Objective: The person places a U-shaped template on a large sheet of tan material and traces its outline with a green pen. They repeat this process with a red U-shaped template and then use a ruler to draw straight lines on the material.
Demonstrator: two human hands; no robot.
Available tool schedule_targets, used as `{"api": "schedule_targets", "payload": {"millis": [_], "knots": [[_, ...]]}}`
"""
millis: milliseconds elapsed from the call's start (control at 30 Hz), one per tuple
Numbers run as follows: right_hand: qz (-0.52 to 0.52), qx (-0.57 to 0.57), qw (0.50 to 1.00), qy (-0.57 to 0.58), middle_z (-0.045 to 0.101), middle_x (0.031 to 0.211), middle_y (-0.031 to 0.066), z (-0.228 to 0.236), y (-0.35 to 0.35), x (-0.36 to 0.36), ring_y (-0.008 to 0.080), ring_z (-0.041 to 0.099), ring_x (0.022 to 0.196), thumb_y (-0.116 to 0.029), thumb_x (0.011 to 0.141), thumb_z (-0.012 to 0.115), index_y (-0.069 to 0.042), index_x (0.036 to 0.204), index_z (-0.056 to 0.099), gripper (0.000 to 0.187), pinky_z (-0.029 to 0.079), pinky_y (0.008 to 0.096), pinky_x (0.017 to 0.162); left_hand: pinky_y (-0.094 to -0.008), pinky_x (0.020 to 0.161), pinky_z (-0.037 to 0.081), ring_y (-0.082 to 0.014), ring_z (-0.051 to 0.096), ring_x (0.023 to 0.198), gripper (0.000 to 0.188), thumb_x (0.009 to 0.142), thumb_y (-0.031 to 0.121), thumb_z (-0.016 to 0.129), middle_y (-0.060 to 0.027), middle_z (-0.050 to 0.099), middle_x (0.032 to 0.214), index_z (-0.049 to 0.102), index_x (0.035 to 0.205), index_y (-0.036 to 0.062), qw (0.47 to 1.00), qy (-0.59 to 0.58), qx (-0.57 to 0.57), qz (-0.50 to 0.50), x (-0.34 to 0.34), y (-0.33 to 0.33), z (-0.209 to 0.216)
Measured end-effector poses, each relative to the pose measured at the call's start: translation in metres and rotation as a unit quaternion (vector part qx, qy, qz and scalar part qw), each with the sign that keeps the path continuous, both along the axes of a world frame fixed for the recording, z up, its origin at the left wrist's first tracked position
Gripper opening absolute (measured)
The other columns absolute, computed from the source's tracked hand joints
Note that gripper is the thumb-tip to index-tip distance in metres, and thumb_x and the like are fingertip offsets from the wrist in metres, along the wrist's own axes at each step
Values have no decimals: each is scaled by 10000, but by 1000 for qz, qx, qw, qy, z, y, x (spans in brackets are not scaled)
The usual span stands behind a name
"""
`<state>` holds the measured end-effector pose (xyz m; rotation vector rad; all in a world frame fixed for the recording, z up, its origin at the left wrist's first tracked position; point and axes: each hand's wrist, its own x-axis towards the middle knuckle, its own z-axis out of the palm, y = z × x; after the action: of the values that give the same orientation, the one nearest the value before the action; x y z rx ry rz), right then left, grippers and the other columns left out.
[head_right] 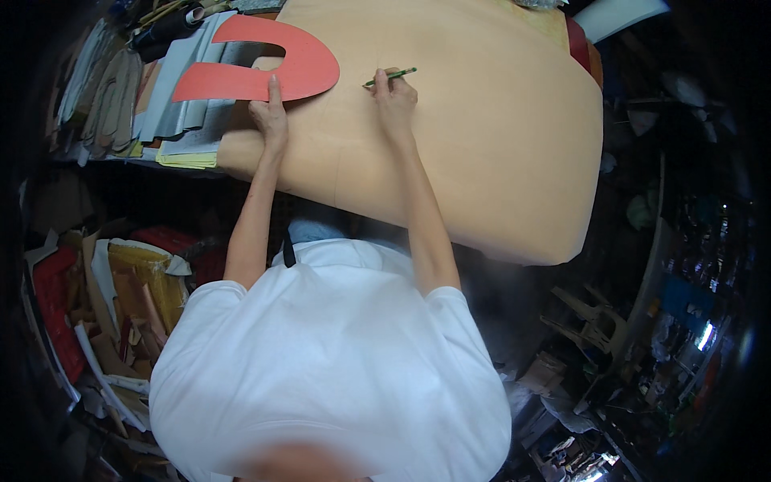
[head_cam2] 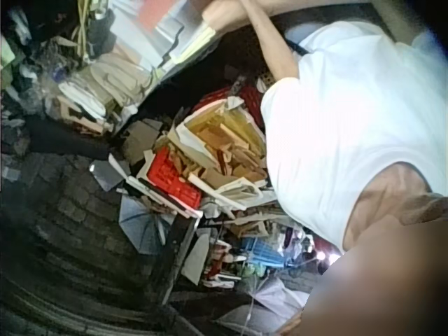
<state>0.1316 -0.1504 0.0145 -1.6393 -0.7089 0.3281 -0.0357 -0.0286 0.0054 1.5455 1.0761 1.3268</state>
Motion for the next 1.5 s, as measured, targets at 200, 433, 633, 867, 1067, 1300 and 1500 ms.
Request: {"api": "schedule_targets", "payload": {"millis": [200, 433, 633, 867, 1067, 1300, 1500], "knots": [[-30, 27, 999, -32, 571, 646, 5, -6, -4, 2, 51, 493, 563, -265, 1005, 551, -31, 842, 601, 290, 406, 221, 512, -364, 824, 492, -229, 661, 919, 414, 937, 283, 641, -168, 699, 1004, 618, 1103, -96, 1000, -13, 9, -6, -2, -2, 11], [-128, 6, 992, -8, 538, 608, 45, -4, -5, -1, 126, 488, 541, -196, 978, 566, -5, 813, 591, 254, 411, 304, 530, -306, 936, 445, -162, 604, 1010, 506, 896, 260, 710, -136, 675, 1112, 583, 1203, -121, 996, -15, -69, -53, -4, -1, 10], [-46, -36, 994, 89, 581, 664, 23, 11, -24, 6, 83, 549, 565, -308, 1012, 525, -56, 898, 603, 287, 453, 229, 492, -304, 947, 450, -165, 583, 1084, 410, 901, 158, 701, -87, 623, 1219, 589, 1221, -72, 991, -88, -72, -75, 0, -1, 7], [34, 151, 936, 315, 621, 1150, 198, 37, -94, 25, 246, 667, 945, -459, 1010, 456, -70, 1143, 542, 420, 564, 303, 673, -274, 988, 431, -120, 585, 1063, 300, 872, 50, 715, -58, 655, 1164, 657, 1161, -10, 973, -58, -54, -215, 2, -26, 49], [138, 244, 859, 428, 529, 1341, 199, 88, -208, 47, 332, 543, 1218, -393, 981, 523, -73, 1290, 499, 446, 515, 356, 909, -345, 951, 482, -234, 629, 1046, 301, 779, 62, 579, -18, 696, 1136, 730, 1032, 125, 816, 102, 363, -438, 55, -69, 89], [-44, 32, 990, 129, 530, 1336, 153, 75, -295, 100, 199, 530, 1201, 4, 814, 724, -49, 1036, 538, 295, 432, 337, 1024, -391, 1020, 441, -251, 560, 1200, 422, 789, 85, 662, -76, 558, 1358, 634, 1208, 131, 800, 219, 475, -295, 79, -72, 57], [-190, -77, 978, -40, 631, 1012, 67, 41, -365, 163, 148, 592, 919, -63, 816, 766, -33, 1075, 581, 320, 467, 273, 860, -435, 1146, 275, -376, 352, 1374, 730, 907, 360, 616, -268, 361, 1473, 341, 1422, -79, 882, 439, 141, -94, -6, 55, 12]]}}
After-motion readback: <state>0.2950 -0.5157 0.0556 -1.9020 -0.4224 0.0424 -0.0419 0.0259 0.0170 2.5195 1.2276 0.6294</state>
